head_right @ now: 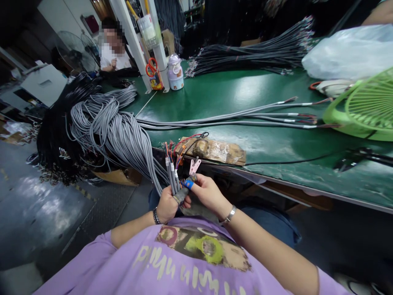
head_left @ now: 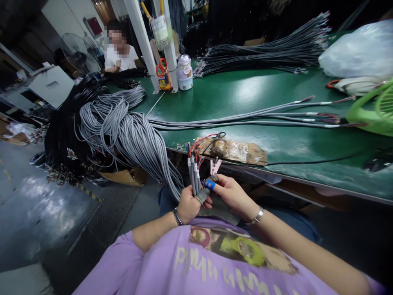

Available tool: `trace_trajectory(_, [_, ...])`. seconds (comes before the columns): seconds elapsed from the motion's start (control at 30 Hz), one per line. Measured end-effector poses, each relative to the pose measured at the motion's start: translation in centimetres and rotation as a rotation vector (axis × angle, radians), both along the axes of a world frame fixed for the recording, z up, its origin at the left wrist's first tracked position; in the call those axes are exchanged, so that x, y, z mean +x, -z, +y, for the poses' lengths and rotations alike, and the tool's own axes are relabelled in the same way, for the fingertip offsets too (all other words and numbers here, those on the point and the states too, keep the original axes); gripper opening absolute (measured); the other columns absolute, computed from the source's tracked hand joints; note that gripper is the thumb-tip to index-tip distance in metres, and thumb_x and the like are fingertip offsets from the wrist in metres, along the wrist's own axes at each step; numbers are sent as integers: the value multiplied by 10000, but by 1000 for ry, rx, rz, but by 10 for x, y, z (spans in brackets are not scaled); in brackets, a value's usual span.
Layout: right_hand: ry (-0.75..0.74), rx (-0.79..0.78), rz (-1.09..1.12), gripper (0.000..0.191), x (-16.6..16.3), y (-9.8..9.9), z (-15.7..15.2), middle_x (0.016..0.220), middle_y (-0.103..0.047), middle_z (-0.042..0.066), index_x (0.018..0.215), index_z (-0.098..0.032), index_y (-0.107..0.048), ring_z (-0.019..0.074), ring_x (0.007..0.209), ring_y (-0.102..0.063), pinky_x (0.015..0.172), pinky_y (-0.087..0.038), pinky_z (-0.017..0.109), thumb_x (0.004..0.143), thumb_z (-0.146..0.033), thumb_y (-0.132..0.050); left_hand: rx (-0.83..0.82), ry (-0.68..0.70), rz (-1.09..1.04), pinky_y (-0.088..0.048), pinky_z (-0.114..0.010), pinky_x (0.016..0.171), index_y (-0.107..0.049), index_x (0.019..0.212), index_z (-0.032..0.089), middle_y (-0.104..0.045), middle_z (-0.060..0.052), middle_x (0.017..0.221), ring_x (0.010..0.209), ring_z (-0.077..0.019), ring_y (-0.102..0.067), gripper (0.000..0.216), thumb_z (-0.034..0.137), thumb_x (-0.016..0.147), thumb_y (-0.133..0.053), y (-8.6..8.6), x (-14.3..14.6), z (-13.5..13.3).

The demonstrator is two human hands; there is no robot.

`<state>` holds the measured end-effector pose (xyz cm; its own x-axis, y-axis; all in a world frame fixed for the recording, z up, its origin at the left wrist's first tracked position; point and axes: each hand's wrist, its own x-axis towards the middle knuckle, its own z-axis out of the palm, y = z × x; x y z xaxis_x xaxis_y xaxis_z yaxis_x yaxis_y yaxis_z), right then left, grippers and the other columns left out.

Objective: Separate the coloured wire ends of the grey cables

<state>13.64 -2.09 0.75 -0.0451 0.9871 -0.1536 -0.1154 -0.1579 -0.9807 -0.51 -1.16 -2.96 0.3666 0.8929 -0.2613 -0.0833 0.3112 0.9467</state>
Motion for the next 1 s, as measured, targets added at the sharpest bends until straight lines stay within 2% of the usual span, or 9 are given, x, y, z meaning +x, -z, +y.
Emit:
trace_trajectory(0.2, [98, -3, -77, 433, 3, 6, 1, 552, -493, -36, 682, -178, -544, 106, 525, -405, 525, -331, 263, 674, -588, -685, -65, -151, -59, -403, -202, 390, -532, 755, 154, -603, 10, 522, 396, -112, -555, 451, 560, 670, -710, -11, 7, 2])
trace_trajectory(0.53, [114, -37, 21, 459, 4, 10, 2, 584, -495, -33, 674, -175, -547, 106, 555, -400, 555, -341, 269, 620, -590, -735, -120, -221, -105, -372, -188, 380, -522, 747, 159, -592, 22, 512, 381, -96, -532, 454, 540, 629, -738, -19, 10, 4])
trace_trajectory(0.77, [115, -16, 80, 394, 8, 14, 0, 602, -518, -21, 662, -176, -574, 114, 567, -420, 565, -356, 275, 629, -516, -771, -149, -237, -112, -387, -194, 394, -519, 755, 162, -598, 18, 523, 391, -93, -527, 475, 544, 598, -754, -20, 11, 5])
trace_trajectory(0.9, [70, -34, 223, 355, 14, 23, -1, 586, -518, -20, 648, -179, -581, 117, 565, -442, 587, -393, 280, 640, -474, -778, -157, -226, -117, -392, -199, 394, -535, 739, 152, -587, 17, 504, 377, -90, -512, 456, 509, 582, -770, -24, 9, 5])
trace_trajectory(1.0, [118, -120, 386, 370, 21, 27, 5, 593, -524, -17, 670, -193, -580, 119, 548, -451, 603, -436, 288, 681, -533, -727, -167, -176, -138, -389, -202, 384, -553, 744, 141, -587, 12, 502, 372, -90, -501, 453, 499, 581, -779, -30, 8, 5])
